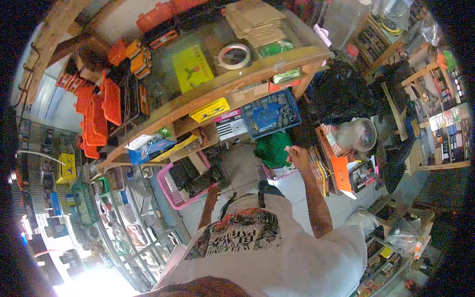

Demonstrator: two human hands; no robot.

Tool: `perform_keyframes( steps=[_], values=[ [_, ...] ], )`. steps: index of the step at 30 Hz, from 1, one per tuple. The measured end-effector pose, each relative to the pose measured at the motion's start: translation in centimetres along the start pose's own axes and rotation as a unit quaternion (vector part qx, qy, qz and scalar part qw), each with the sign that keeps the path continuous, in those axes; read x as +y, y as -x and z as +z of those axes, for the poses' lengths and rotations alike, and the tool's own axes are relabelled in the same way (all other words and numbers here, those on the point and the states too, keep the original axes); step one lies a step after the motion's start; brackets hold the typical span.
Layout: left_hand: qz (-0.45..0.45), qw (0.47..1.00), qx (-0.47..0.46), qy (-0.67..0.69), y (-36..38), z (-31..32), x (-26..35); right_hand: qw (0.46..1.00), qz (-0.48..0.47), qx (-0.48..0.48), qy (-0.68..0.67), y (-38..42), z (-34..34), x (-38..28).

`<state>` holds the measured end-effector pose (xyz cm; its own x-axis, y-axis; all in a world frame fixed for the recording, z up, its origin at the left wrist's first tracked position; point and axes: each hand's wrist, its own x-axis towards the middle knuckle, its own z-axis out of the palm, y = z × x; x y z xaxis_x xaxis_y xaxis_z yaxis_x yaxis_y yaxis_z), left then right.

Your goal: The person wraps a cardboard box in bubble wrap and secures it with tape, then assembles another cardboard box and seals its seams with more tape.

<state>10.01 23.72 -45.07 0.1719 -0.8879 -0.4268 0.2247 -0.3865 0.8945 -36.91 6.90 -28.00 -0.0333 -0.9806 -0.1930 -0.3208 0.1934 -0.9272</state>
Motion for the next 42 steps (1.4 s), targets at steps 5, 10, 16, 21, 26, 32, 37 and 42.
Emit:
perform_keyframes(
  steps=[5, 10, 16, 21, 26, 32, 37, 42],
  values=[
    [0.032, 0.999, -0.033, -0.002, 0.0, 5.8, 3.7, 0.993, -0.075, -0.050, -0.078, -5.0, -5.5, -13.2],
    [0.025, 0.998, -0.053, -0.034, -1.0, 7.6, 5.8, 0.955, -0.258, 0.136, -0.044, -15.9, -11.3, -30.2],
    [0.031, 0.995, -0.069, -0.065, -2.7, 6.7, 8.2, 0.940, -0.147, 0.208, 0.229, -30.6, -10.9, -38.8],
    [0.031, 0.994, -0.068, -0.084, -3.2, 5.4, 10.1, 0.907, -0.191, 0.240, 0.288, -32.9, -7.2, -37.2],
    [0.024, 0.994, -0.063, -0.090, -2.8, 4.1, 10.3, 0.831, -0.262, 0.404, 0.280, -33.6, -5.6, -36.1],
    [0.033, 0.989, -0.092, -0.113, -3.6, 4.1, 12.5, 0.822, -0.314, 0.410, 0.239, -30.5, -5.6, -37.9],
    [0.093, 0.968, -0.133, -0.193, -4.9, 5.9, 19.2, 0.712, -0.515, 0.456, 0.140, -23.3, -5.3, -41.9],
    [0.277, 0.929, -0.107, -0.222, 0.1, 13.8, 37.5, 0.741, -0.541, 0.361, 0.168, -10.0, -1.8, -42.1]
  ],
)
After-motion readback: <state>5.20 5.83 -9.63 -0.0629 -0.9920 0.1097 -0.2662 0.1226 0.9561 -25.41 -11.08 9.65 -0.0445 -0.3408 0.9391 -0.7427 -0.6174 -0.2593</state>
